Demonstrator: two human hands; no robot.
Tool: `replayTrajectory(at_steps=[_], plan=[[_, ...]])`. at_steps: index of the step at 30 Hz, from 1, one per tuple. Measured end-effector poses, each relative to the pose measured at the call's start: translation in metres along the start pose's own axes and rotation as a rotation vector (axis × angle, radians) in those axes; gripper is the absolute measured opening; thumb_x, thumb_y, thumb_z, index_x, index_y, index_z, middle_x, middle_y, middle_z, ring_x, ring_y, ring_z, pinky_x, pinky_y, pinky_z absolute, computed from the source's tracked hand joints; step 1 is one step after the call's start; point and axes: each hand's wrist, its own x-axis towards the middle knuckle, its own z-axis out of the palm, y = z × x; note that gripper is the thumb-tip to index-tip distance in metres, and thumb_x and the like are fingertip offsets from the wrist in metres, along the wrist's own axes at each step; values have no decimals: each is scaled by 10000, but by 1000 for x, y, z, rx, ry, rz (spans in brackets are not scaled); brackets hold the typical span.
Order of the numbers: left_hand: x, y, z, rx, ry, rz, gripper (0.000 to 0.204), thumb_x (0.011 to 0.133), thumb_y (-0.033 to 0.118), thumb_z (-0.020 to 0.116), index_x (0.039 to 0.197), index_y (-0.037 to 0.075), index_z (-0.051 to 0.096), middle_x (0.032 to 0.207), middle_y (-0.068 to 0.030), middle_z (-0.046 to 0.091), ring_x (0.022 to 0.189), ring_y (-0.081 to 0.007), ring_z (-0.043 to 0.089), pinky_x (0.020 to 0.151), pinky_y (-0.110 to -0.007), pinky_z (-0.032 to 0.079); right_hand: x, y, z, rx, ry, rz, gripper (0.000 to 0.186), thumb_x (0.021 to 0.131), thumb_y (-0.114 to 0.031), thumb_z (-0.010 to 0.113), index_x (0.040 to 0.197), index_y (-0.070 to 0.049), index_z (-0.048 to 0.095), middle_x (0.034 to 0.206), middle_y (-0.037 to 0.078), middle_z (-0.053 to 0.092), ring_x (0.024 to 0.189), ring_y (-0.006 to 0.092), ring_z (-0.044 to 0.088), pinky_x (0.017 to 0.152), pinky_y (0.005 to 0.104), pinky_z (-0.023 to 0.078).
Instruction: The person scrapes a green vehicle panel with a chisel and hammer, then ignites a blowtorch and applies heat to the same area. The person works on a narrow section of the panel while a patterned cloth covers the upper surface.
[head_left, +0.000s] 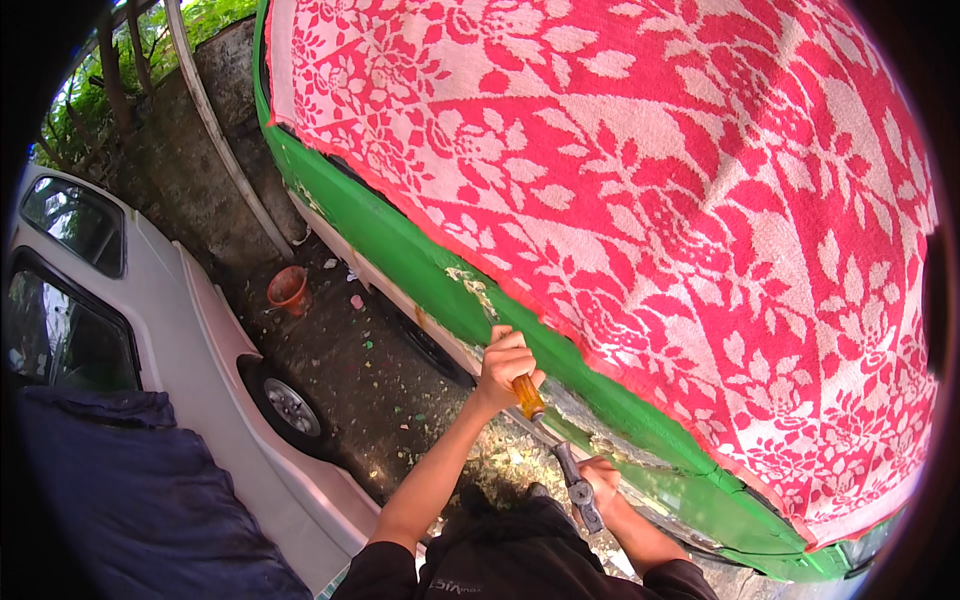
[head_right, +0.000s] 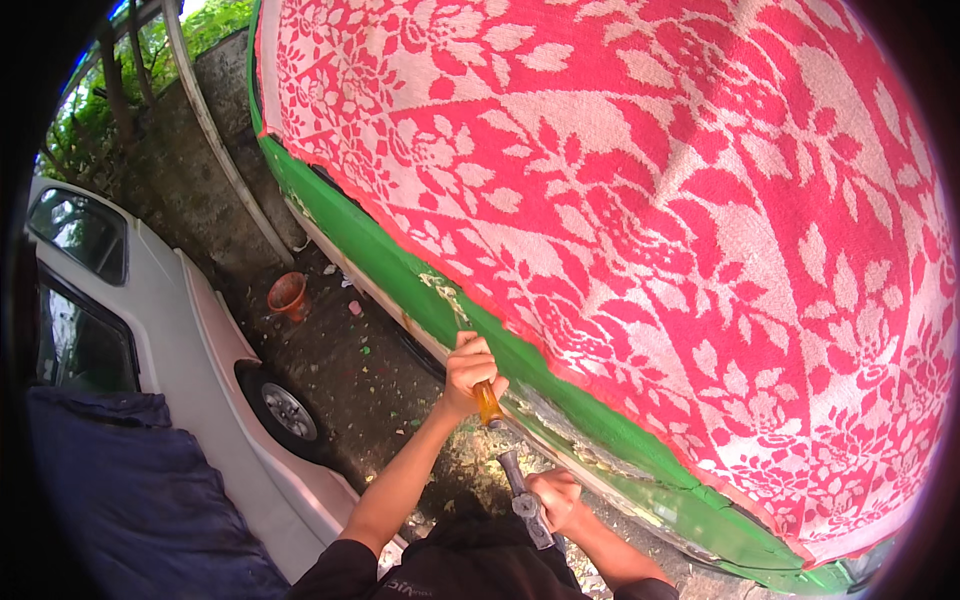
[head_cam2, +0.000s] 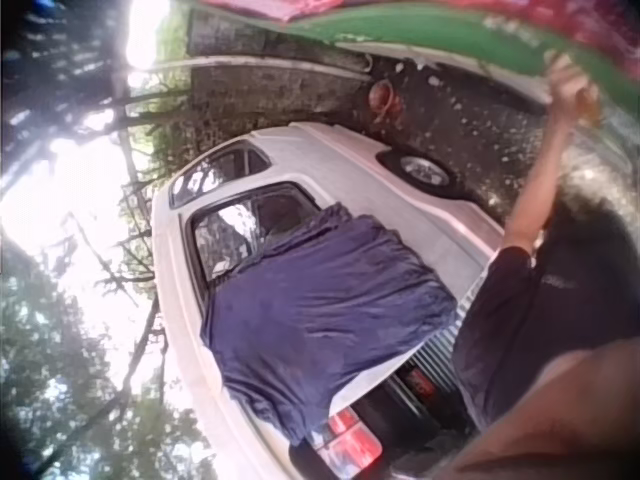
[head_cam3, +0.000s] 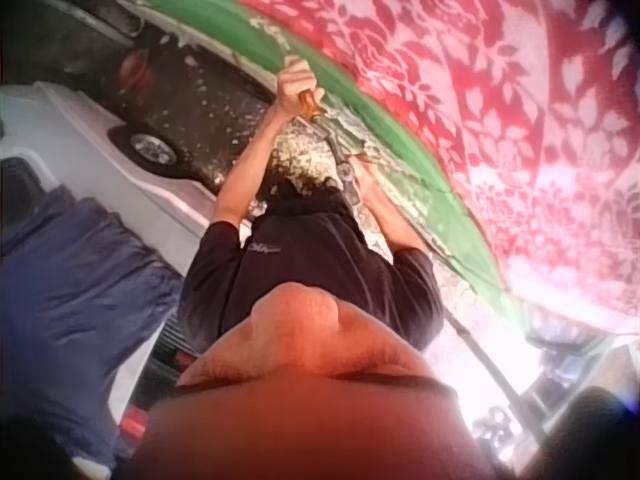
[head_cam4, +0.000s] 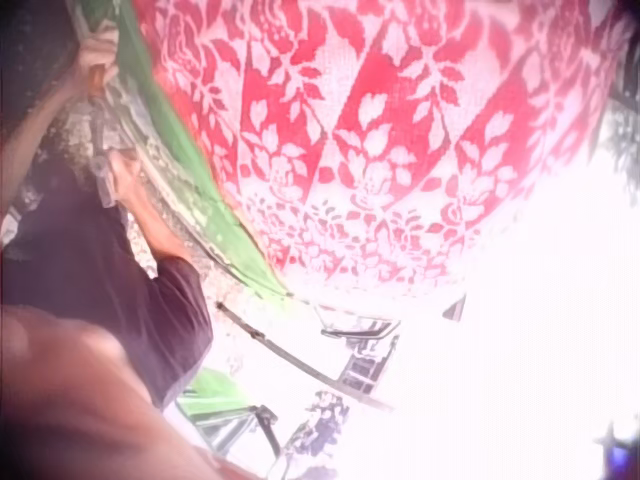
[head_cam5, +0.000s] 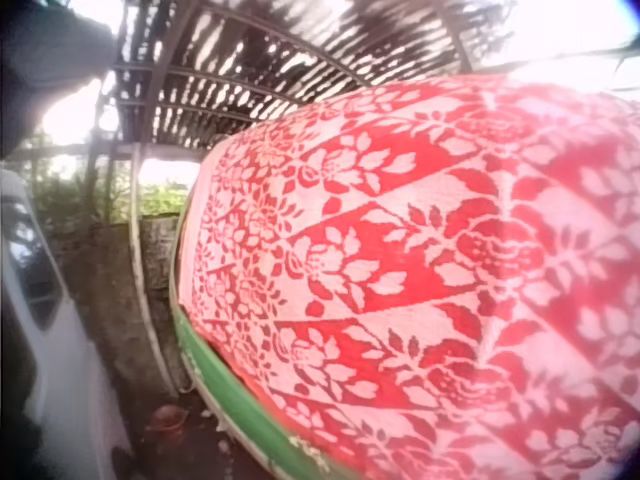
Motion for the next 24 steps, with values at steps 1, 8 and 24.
replayTrajectory(at_steps=[1, 8, 24], plan=[[0, -1, 3, 6, 10, 2, 323, 586, 17, 632, 534, 82, 321, 519, -35, 322, 561, -221, 402, 703, -370, 333, 3, 0, 1, 39, 9, -55, 112, 874, -77, 580, 796, 2, 597, 576, 94, 528, 430, 272, 536, 425, 373, 412], [4, -1, 4, -4, 18, 6, 334, 573, 13, 629, 537, 86, 305, 518, -30, 324, 557, -218, 405, 705, -373, 333, -5, 5, 1, 60, 27, -127, 151, 873, -63, 571, 733, -5, 559, 549, 70, 473, 395, 245, 483, 393, 370, 358], [-26, 11, -2, 72, -18, -95, 335, 631, 46, 675, 544, 79, 353, 526, -40, 395, 598, -224, 442, 714, -377, 323, -20, 21, 1, -88, -84, 151, 197, 915, -203, 591, 821, -31, 601, 551, 86, 451, 428, 288, 490, 454, 401, 374]])
